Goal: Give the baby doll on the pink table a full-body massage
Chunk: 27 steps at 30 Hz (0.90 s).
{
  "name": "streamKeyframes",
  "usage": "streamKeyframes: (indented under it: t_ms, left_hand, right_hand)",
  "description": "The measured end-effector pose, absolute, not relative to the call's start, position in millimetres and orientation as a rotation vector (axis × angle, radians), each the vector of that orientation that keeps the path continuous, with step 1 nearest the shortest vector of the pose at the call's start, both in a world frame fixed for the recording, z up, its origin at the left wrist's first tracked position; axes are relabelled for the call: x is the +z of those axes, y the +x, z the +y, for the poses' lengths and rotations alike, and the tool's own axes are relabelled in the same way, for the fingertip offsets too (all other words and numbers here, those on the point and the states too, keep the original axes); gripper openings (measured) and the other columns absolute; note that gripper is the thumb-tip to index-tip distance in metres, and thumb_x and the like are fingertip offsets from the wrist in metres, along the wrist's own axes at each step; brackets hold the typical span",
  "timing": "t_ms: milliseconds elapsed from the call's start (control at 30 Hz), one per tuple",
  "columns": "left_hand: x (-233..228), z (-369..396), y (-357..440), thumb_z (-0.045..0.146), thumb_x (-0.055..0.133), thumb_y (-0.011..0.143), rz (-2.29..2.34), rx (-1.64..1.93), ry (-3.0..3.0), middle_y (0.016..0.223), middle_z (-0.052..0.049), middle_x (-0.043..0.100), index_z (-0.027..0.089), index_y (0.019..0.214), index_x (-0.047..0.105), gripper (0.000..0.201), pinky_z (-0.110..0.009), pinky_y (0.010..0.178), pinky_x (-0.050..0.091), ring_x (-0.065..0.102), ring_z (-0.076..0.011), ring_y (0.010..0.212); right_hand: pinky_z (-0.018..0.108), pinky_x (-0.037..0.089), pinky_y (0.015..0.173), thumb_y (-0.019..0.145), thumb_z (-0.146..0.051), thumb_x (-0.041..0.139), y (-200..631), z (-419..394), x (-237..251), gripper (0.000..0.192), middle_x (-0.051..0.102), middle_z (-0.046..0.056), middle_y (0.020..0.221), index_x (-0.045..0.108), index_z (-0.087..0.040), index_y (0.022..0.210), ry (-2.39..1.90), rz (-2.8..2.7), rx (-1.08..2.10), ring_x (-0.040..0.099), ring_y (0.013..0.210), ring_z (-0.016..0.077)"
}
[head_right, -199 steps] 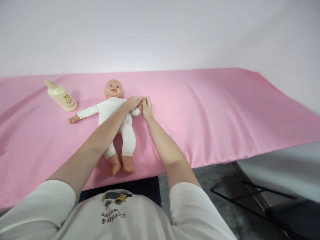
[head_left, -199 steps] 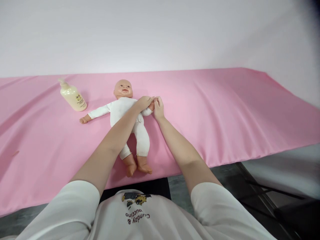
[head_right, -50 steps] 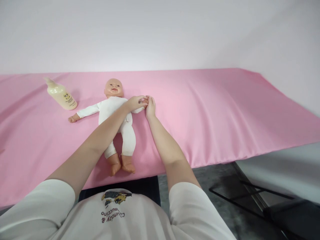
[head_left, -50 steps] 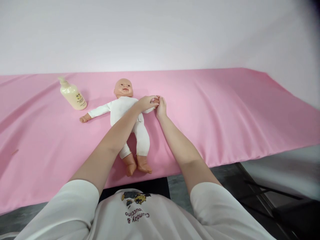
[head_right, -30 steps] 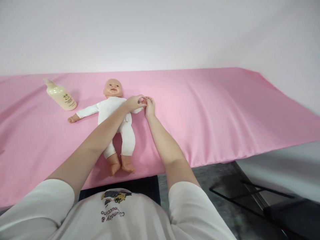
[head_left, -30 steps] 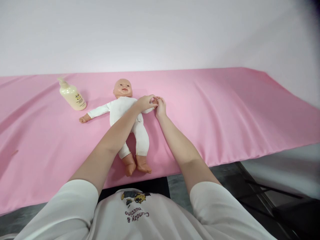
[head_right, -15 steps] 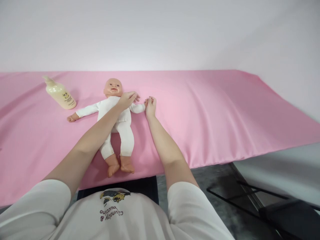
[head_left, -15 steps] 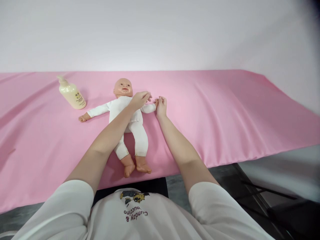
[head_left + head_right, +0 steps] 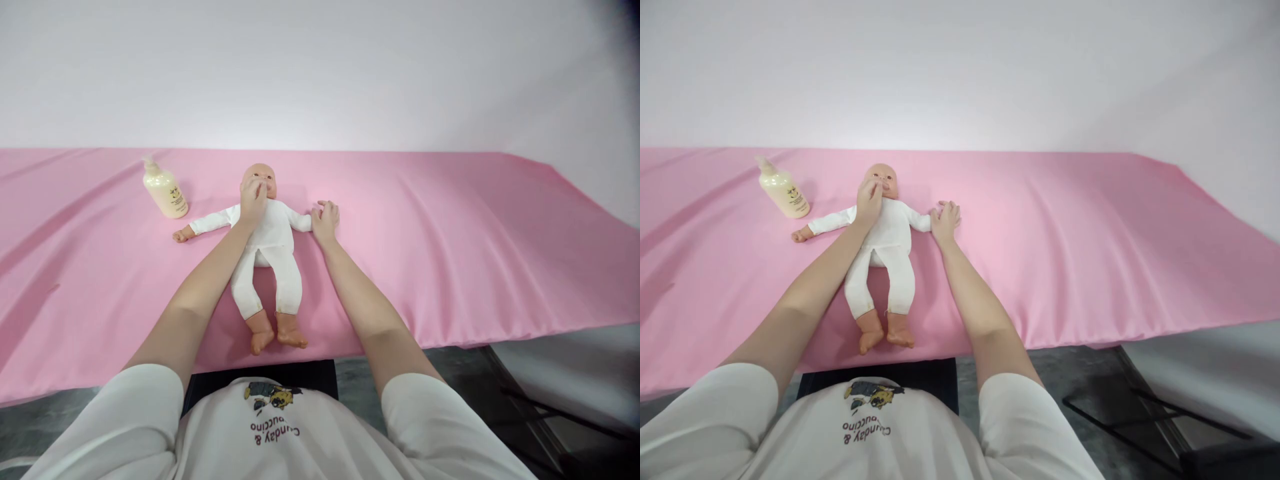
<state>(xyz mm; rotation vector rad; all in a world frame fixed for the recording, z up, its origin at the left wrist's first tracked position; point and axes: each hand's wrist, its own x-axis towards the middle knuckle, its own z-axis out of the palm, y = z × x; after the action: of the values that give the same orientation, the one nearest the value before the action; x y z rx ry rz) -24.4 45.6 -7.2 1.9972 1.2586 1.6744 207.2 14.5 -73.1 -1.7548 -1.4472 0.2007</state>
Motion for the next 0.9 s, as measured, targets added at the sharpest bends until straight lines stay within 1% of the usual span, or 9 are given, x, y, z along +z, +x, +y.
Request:
streamKeyframes:
  t_ms: [67, 133, 233, 367, 533, 633, 733, 833, 900]
  left_hand:
    - [-16, 28, -33, 0.031, 0.042, 0.100, 1.350, 1.558, 2.134, 0.109, -0.011, 0.071, 0.021, 0.087, 0.064, 0.028, -0.050, 0.113, 0.044, 0.061, -0.0262, 0.116]
    - [-26, 8, -42, 0.029, 0.045, 0.099, 1.422, 1.398, 2.259, 0.125, -0.013, 0.066, 0.021, 0.100, 0.066, 0.023, -0.053, 0.118, 0.038, 0.055, -0.0284, 0.128]
    - [-41, -21, -62, 0.029, 0.043, 0.099, 1.487, 1.270, 2.299, 0.135, -0.014, 0.061, 0.020, 0.114, 0.062, 0.026, -0.052, 0.119, 0.036, 0.052, -0.0287, 0.133]
    - [-56, -45, -101, 0.031, 0.039, 0.101, 1.469, 1.180, 2.260, 0.140, -0.015, 0.058, 0.019, 0.127, 0.055, 0.033, -0.049, 0.121, 0.036, 0.051, -0.0272, 0.136]
    - [-60, -57, -144, 0.036, 0.039, 0.102, 1.468, 1.009, 2.240, 0.127, -0.014, 0.063, 0.018, 0.125, 0.055, 0.034, -0.048, 0.113, 0.046, 0.058, -0.0269, 0.122]
    - [-59, -60, -153, 0.030, 0.042, 0.099, 1.544, 0.873, 2.349, 0.115, -0.016, 0.064, 0.016, 0.111, 0.062, 0.028, -0.051, 0.107, 0.049, 0.060, -0.0301, 0.113]
    - [-61, -61, -148, 0.025, 0.044, 0.095, 1.667, 0.754, 2.411, 0.111, -0.019, 0.062, 0.015, 0.104, 0.064, 0.024, -0.055, 0.102, 0.051, 0.060, -0.0339, 0.108]
    - [-63, -60, -140, 0.025, 0.041, 0.096, 1.762, 0.703, 2.393, 0.120, -0.023, 0.061, 0.011, 0.114, 0.063, 0.032, -0.056, 0.100, 0.052, 0.059, -0.0370, 0.113]
    - [-63, -61, -136, 0.027, 0.043, 0.095, 1.834, 0.673, 2.373, 0.128, -0.026, 0.060, 0.008, 0.123, 0.061, 0.038, -0.059, 0.104, 0.048, 0.057, -0.0404, 0.120]
  right_hand:
    - [0.073, 0.019, 0.122, 0.098, -0.043, 0.039, 199, 5, -65, 0.048, 0.038, 0.018, 0.162, 0.054, -0.020, 0.138, -1.740, -1.622, 0.108, 0.023, 0.157, 0.0389]
    - [0.073, 0.010, 0.124, 0.100, -0.049, 0.039, 189, -5, -58, 0.053, 0.032, 0.014, 0.168, 0.052, -0.022, 0.144, -1.623, -1.882, 0.055, 0.013, 0.161, 0.0386]
    - [0.071, 0.006, 0.126, 0.103, -0.051, 0.035, 176, -16, -53, 0.054, 0.034, 0.011, 0.168, 0.053, -0.024, 0.147, -1.544, -2.147, 0.061, 0.015, 0.161, 0.0361]
    - [0.074, 0.006, 0.124, 0.106, -0.050, 0.025, 172, -18, -57, 0.059, 0.024, 0.012, 0.173, 0.048, -0.024, 0.154, -1.669, -2.146, 0.074, 0.010, 0.162, 0.0389]
    - [0.072, 0.008, 0.125, 0.106, -0.053, 0.024, 175, -16, -61, 0.063, 0.015, 0.011, 0.176, 0.039, -0.025, 0.160, -1.782, -2.154, 0.009, 0.006, 0.163, 0.0405]
    - [0.070, 0.009, 0.126, 0.107, -0.051, 0.023, 177, -16, -61, 0.062, 0.016, 0.010, 0.176, 0.038, -0.026, 0.161, -1.788, -2.176, -0.009, 0.007, 0.163, 0.0387]
    - [0.071, 0.009, 0.125, 0.106, -0.048, 0.024, 180, -14, -63, 0.059, 0.023, 0.011, 0.174, 0.044, -0.025, 0.157, -1.731, -2.164, 0.022, 0.010, 0.163, 0.0368]
    - [0.072, 0.009, 0.125, 0.105, -0.047, 0.027, 181, -13, -66, 0.057, 0.032, 0.012, 0.170, 0.051, -0.022, 0.151, -1.677, -2.116, 0.041, 0.016, 0.162, 0.0365]
    - [0.074, 0.009, 0.124, 0.105, -0.046, 0.028, 181, -13, -68, 0.055, 0.037, 0.013, 0.168, 0.054, -0.023, 0.148, -1.655, -2.081, 0.054, 0.019, 0.161, 0.0363]
